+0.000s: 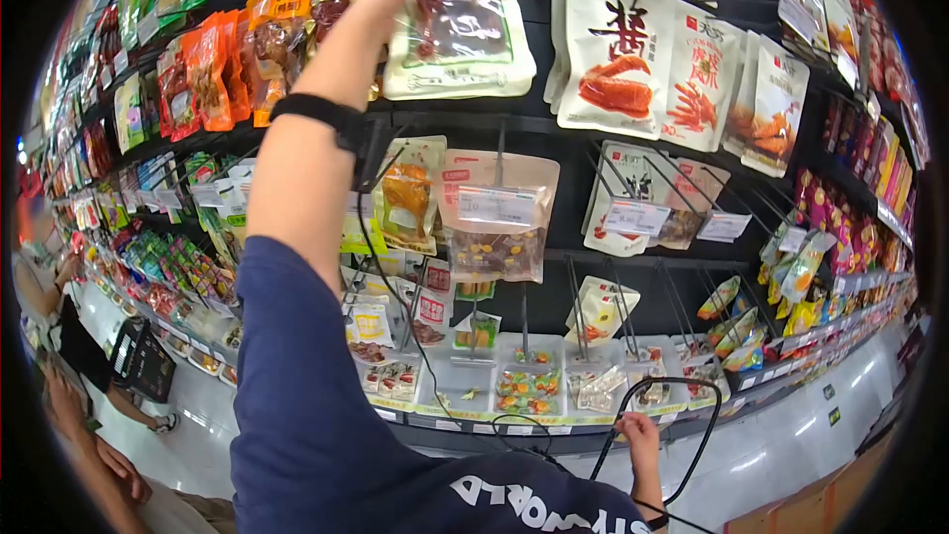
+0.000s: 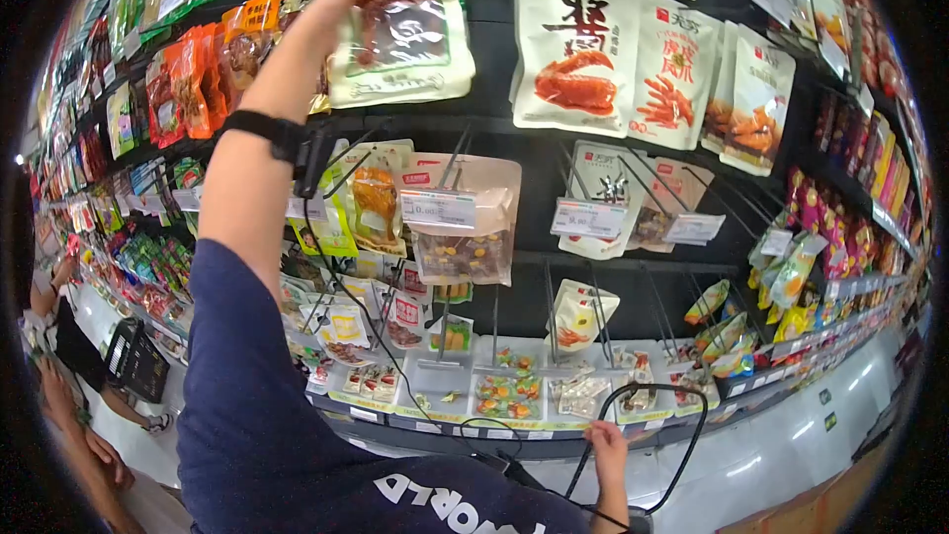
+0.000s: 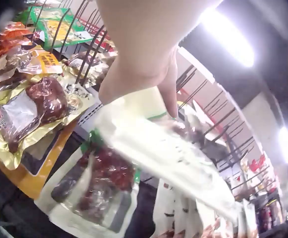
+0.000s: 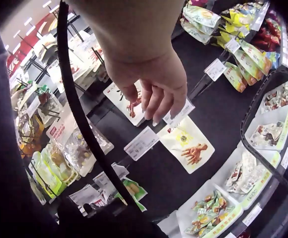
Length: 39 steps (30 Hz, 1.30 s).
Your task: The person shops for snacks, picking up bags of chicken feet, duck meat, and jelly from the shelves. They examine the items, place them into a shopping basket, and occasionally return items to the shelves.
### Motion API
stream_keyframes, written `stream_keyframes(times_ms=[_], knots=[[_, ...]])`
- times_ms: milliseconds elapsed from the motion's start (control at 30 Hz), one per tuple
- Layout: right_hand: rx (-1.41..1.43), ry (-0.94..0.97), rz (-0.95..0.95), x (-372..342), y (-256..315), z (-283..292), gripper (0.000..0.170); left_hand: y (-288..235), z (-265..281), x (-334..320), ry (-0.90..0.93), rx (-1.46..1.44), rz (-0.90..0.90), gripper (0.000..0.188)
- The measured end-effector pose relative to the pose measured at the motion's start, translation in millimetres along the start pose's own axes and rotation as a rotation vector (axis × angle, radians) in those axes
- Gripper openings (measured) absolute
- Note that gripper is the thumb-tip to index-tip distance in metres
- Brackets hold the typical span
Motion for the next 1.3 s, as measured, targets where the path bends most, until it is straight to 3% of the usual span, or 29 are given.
stream_keyframes(times_ms=[67,100,133,167,200,267,367,400,467,500,567,600,633,700,733,800,833,900,967,1000,1033,1067,1100,1133,1200,1233,1300], knots=[[-0.045,0.007,0.022,-6,24,0,0.015,-21,11,-10,0.092,0.020,0.003,0.022],[-0.104,0.024,0.055,-9,39,2,0.016,-35,11,-27,-0.060,0.110,-0.029,0.023],[-0.097,0.016,0.049,-10,51,6,0.016,-49,6,-49,-0.042,0.154,-0.064,0.025],[-0.070,0.034,0.055,-11,64,7,0.016,-41,18,-46,0.012,0.057,0.023,0.028],[-0.048,0.054,0.062,-11,76,9,0.016,-49,19,-64,-0.072,0.103,0.045,0.029],[-0.060,0.053,0.083,-12,101,15,0.017,-62,15,-86,0.074,-0.073,-0.060,0.035],[-0.056,0.197,0.263,-17,167,-3,0.021,-66,9,-128,-0.021,-0.099,-0.026,0.041],[-0.043,0.260,0.342,-19,188,-16,0.023,-68,-5,-140,0.096,-0.090,-0.029,0.040],[0.057,0.417,0.420,-13,215,-45,0.042,-73,-35,-153,0.300,-0.084,-0.082,0.043],[0.167,0.493,0.493,-13,234,-66,0.054,-69,-44,-157,0.289,-0.079,-0.080,0.043],[0.353,0.504,0.629,-23,277,-113,0.089,-49,-78,-170,0.422,-0.024,0.005,0.049],[0.450,0.445,0.609,-26,288,-133,0.107,-52,-115,-192,0.491,-0.168,-0.078,0.058],[0.508,0.510,0.544,-30,286,-148,0.108,-43,-125,-211,0.431,0.018,0.057,0.067],[0.606,0.707,0.513,-28,273,-166,0.102,-33,-151,-237,0.357,0.050,-0.121,0.065],[0.710,0.651,0.453,-37,281,-174,0.083,-32,-153,-243,0.313,0.235,-0.314,0.065],[0.834,0.903,0.217,-32,268,-188,0.065,-11,-150,-239,0.423,0.226,-0.095,0.063],[0.840,0.910,0.215,-32,267,-196,0.065,-14,-145,-237,0.420,0.234,-0.093,0.063],[0.991,0.935,-0.064,-34,258,-217,0.061,-10,-143,-239,0.577,0.479,0.051,0.060],[1.083,0.921,-0.114,-35,258,-224,0.059,-11,-117,-216,0.750,0.575,-0.005,0.051],[1.171,0.903,-0.168,-34,256,-224,0.058,-20,-93,-207,0.807,0.411,0.288,0.041],[1.024,0.831,0.074,-27,252,-219,0.053,-29,-65,-182,0.751,0.302,0.015,0.033],[1.023,0.841,0.074,-25,245,-214,0.053,-12,-12,-139,0.409,0.578,0.004,0.030],[0.993,0.806,0.122,-19,237,-203,0.050,-26,28,-129,0.128,0.549,-0.039,0.030],[0.962,0.769,0.168,-14,230,-191,0.046,-19,74,-112,0.007,0.717,-0.085,0.033],[1.095,0.713,0.184,-9,213,-172,0.042,2,148,-95,-0.254,0.780,0.093,0.041],[1.083,0.661,0.084,-14,212,-165,0.039,14,174,-90,-0.266,0.779,0.095,0.041],[1.068,0.571,0.065,-18,212,-157,0.037,20,237,-91,-0.697,0.947,-0.087,0.057]])
Point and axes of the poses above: each hand's wrist, its own x-axis towards the middle knuckle, its own z-axis out of the back of the hand, y = z × x, the point moved 6 cm from there along x, towards the middle knuckle, and after that the axes turned 1 degree about -y, right-handed, at the moved point
